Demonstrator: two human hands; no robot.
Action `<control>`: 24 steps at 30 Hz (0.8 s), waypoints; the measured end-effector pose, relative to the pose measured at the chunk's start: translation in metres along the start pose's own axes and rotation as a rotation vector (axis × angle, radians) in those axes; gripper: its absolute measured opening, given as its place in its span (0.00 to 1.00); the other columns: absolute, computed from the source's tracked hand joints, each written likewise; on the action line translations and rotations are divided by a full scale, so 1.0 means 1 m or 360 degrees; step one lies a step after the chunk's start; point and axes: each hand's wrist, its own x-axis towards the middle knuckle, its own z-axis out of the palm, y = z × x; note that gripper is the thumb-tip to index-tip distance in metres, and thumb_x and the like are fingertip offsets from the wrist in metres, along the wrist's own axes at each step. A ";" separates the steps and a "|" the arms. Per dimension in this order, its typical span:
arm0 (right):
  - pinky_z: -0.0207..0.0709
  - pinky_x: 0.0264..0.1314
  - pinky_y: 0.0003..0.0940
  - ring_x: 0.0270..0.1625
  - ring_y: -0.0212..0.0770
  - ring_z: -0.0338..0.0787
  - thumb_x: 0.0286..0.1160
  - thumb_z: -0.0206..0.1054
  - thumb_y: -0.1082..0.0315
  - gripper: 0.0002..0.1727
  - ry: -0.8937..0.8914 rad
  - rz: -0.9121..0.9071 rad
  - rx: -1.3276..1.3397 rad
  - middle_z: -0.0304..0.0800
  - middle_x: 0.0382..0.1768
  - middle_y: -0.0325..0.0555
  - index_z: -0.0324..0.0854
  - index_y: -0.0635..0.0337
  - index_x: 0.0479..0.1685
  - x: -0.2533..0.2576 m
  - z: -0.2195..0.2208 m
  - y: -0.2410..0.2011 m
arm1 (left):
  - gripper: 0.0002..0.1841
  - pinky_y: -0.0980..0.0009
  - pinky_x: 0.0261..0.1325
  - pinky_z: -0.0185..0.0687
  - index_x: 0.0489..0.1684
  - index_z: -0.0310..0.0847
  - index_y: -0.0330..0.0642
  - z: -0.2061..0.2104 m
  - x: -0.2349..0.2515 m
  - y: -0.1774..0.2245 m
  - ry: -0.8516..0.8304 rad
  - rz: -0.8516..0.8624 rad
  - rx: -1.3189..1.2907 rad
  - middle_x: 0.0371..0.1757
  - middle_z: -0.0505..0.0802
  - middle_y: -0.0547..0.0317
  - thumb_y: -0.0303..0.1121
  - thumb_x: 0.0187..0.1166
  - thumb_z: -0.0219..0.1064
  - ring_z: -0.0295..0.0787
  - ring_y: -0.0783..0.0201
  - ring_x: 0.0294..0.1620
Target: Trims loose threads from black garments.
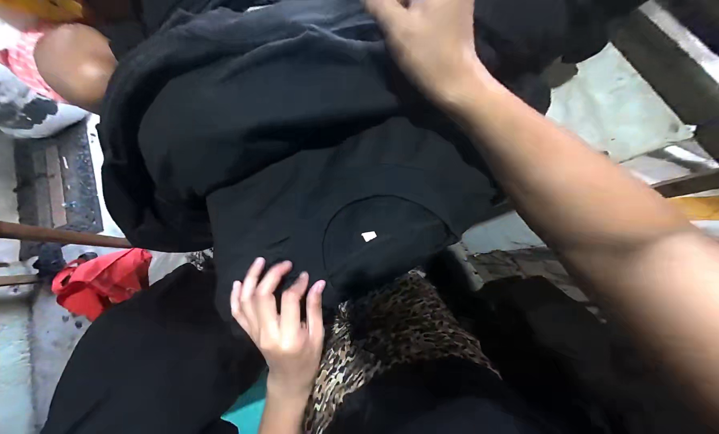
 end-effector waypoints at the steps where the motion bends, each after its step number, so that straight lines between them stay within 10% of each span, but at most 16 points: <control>1: 0.77 0.45 0.36 0.37 0.34 0.83 0.80 0.65 0.50 0.23 -0.0137 -0.0116 0.0105 0.84 0.35 0.43 0.84 0.66 0.49 -0.023 -0.006 -0.017 | 0.16 0.55 0.85 0.55 0.25 0.84 0.47 0.006 -0.005 0.002 0.0114 -0.0001 -0.0022 0.46 0.92 0.54 0.43 0.83 0.66 0.80 0.53 0.70; 3: 0.78 0.34 0.29 0.32 0.29 0.81 0.74 0.67 0.53 0.26 -0.0548 -0.0336 0.0302 0.82 0.35 0.40 0.75 0.66 0.59 -0.082 -0.014 -0.054 | 0.16 0.64 0.84 0.56 0.25 0.78 0.49 0.012 -0.011 0.004 0.0272 -0.0055 -0.0150 0.43 0.86 0.63 0.43 0.87 0.62 0.78 0.64 0.66; 6: 0.78 0.25 0.30 0.27 0.34 0.85 0.74 0.70 0.60 0.14 -0.0955 -0.0602 0.0503 0.86 0.30 0.41 0.82 0.62 0.47 -0.158 -0.011 -0.082 | 0.14 0.68 0.84 0.59 0.30 0.76 0.55 0.010 -0.020 0.004 0.0371 -0.0138 -0.0380 0.48 0.82 0.73 0.46 0.88 0.60 0.74 0.76 0.69; 11: 0.65 0.20 0.33 0.21 0.43 0.79 0.89 0.57 0.61 0.13 -0.0773 -0.0994 0.0232 0.82 0.26 0.46 0.81 0.59 0.43 -0.190 -0.004 -0.084 | 0.13 0.70 0.86 0.56 0.32 0.75 0.59 0.005 -0.030 -0.001 0.0400 -0.0103 -0.0443 0.51 0.80 0.77 0.48 0.89 0.58 0.70 0.80 0.72; 24: 0.60 0.18 0.33 0.16 0.41 0.74 0.84 0.60 0.69 0.10 -0.0536 -0.0966 0.0008 0.82 0.21 0.44 0.89 0.58 0.41 -0.201 0.016 -0.086 | 0.13 0.65 0.88 0.53 0.31 0.72 0.62 0.001 -0.029 0.002 0.0373 -0.0121 -0.0537 0.49 0.80 0.79 0.48 0.90 0.55 0.72 0.81 0.70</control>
